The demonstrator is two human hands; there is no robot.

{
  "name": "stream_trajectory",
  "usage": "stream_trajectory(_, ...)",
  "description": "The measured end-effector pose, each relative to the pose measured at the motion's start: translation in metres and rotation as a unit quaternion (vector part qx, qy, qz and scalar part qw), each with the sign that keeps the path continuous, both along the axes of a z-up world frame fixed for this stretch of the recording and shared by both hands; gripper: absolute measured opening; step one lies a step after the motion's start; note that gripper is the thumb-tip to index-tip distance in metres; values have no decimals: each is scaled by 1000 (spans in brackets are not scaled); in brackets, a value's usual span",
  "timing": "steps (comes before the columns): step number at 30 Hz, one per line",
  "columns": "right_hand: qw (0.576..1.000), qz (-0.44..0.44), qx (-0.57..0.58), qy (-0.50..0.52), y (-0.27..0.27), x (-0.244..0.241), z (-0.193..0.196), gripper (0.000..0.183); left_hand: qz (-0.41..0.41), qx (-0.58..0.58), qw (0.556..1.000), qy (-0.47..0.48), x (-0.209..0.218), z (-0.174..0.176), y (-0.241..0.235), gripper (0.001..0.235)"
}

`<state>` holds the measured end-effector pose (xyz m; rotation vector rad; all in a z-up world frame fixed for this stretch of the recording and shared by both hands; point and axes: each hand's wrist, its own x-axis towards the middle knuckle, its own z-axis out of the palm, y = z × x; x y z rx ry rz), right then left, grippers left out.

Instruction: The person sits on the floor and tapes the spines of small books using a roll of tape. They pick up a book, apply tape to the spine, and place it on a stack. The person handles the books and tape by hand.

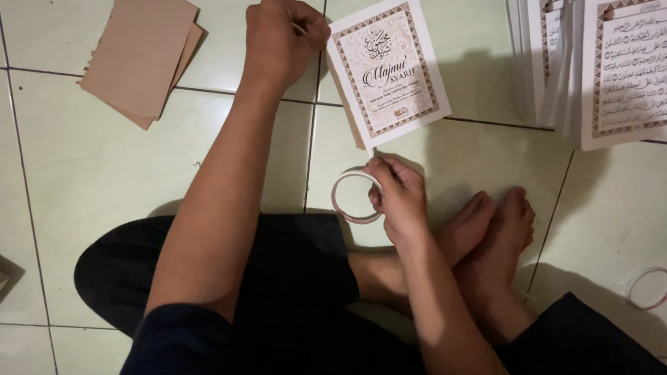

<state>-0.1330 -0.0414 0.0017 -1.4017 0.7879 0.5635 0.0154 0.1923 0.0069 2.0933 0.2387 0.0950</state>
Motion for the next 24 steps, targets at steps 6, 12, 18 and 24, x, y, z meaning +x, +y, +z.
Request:
stream_trajectory(6, 1000, 25, -14, 1, 4, 6, 6, 14, 14, 130, 991, 11, -8, -2, -20, 12)
stream_trajectory(12, 998, 44, -36, 15, 8, 13, 21, 9, 9, 339, 935, -106, -19, -11, -25, 22)
stream_trajectory(18, 999, 31, -15, 18, 7, 15, 15, 10, 58, -60, 991, 100, -15, 20, -7, 11)
stream_trajectory(24, 999, 34, -19, -20, 6, 16, 4, 8, 78, 175, 977, 94, -21, 17, -34, 35)
